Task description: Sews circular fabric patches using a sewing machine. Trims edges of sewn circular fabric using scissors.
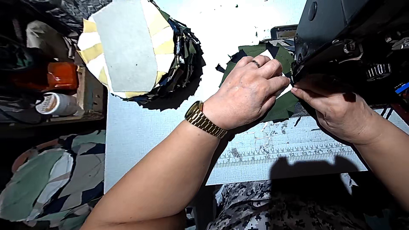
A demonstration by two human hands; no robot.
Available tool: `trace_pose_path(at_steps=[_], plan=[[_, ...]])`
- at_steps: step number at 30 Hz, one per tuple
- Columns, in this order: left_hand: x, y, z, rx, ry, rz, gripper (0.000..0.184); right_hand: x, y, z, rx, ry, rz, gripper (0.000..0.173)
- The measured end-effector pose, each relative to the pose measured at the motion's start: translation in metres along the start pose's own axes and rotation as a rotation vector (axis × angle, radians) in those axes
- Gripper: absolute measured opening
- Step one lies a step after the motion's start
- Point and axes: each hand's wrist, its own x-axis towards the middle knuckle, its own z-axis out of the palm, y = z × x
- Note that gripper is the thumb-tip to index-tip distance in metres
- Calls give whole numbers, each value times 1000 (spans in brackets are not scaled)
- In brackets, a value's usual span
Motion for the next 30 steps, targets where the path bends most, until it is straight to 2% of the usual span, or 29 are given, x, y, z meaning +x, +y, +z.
trace_pose_path(at_steps=[5,9,15,20,27,30], plan=[[2,2,3,54,16,-35,39,1,1,-1,-27,4,38,29],[2,3,3,77,11,-55,41,2,-1,-3,-40,97,11,29],[-3,1,4,68,31,-43,44,-1,-4,-2,11,7,0,33],[-5,-8,0,-78,0,27,41,0,-2,-1,32,6,-1,32],[-2,-9,1,-38,-6,0,41,0,0,-3,26,1,26,32],[-2,-10,3,-35,3,-7,42,0,-3,-5,42,55,6,30]])
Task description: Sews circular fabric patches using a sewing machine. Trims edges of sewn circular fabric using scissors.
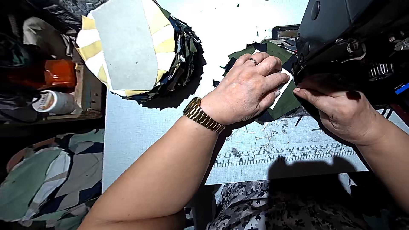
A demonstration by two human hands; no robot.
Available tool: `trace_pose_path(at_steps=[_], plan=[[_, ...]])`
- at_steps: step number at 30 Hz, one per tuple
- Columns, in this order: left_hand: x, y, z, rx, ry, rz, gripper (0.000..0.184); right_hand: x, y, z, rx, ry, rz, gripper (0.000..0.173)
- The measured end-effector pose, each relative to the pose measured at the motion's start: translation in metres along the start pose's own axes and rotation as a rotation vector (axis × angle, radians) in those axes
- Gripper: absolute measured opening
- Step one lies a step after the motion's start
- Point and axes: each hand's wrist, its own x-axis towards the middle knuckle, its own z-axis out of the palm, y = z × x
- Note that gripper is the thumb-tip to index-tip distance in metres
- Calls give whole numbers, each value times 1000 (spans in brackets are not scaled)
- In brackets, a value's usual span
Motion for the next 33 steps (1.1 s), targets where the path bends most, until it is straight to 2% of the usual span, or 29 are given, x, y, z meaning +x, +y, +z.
trace_pose_path(at_steps=[5,14,20,23,26,28,33], plan=[[1,1,-1,-1,-5,-6,42,-2,-2,3,-4,-67,-27,34],[2,8,-1,40,12,-47,46,-1,4,-2,-44,-12,15,27],[3,14,3,104,40,-100,48,1,7,-2,-137,-28,90,34],[3,19,6,137,80,-144,49,-1,7,0,-149,-2,60,31],[3,22,6,106,135,-88,41,-1,2,2,-90,37,-4,28],[3,22,6,42,134,-19,32,-2,-1,3,-49,3,-14,31],[2,15,4,-58,60,-1,34,-1,-1,3,-28,-28,1,32]])
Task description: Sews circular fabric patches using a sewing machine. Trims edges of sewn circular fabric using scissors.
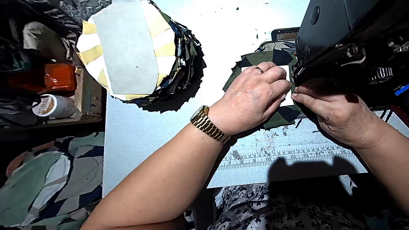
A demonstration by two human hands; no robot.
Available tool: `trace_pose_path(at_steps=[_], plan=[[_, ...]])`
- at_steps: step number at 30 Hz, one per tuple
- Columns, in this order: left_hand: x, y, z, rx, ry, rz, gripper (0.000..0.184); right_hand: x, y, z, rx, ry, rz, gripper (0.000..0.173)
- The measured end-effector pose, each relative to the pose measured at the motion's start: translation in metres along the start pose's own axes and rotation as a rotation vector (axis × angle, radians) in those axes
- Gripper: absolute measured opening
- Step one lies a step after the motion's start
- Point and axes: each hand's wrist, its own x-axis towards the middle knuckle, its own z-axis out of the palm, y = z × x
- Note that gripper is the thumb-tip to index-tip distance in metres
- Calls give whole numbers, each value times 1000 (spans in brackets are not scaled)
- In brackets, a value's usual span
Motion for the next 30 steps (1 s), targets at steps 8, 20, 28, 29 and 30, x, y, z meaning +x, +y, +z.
trace_pose_path(at_steps=[8,20,28,29,30], plan=[[2,1,1,54,-1,-30,35,1,6,-3,-22,53,18,26],[2,2,2,77,3,-65,38,0,1,1,6,18,-3,29],[3,3,1,130,-15,-86,43,1,4,0,-55,14,43,27],[3,3,1,136,-19,-91,44,1,4,-1,-61,3,53,29],[3,3,1,138,-21,-96,44,1,5,-1,-64,2,57,30]])
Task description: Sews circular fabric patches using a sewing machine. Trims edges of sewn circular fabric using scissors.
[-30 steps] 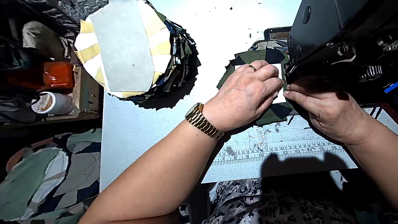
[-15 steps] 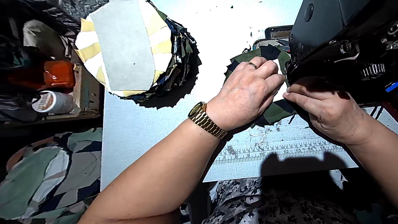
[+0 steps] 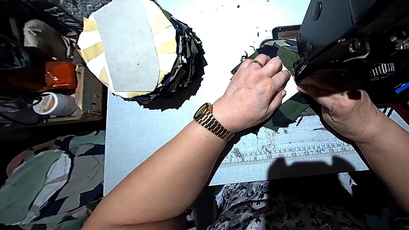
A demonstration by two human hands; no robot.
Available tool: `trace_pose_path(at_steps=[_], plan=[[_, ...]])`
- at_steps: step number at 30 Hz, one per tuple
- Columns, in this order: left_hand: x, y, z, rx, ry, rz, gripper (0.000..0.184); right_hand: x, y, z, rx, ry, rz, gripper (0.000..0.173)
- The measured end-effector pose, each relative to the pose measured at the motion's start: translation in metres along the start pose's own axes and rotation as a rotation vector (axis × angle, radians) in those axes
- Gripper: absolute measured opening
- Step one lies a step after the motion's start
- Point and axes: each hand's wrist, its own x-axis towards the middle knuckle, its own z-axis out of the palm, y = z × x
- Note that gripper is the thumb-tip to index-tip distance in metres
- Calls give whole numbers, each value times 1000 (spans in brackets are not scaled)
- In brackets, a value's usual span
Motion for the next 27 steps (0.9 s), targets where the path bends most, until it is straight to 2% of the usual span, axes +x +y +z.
trace_pose_path(at_steps=[9,16,21,27], plan=[[0,-2,1,-6,8,-10,46,1,1,0,-6,5,13,33],[0,-3,1,7,22,-18,48,4,4,-2,-90,-36,89,37],[-1,-8,1,-1,47,-5,43,2,0,0,-12,103,-18,29],[-2,-14,0,-69,30,32,45,-2,-8,4,36,-8,-50,34]])
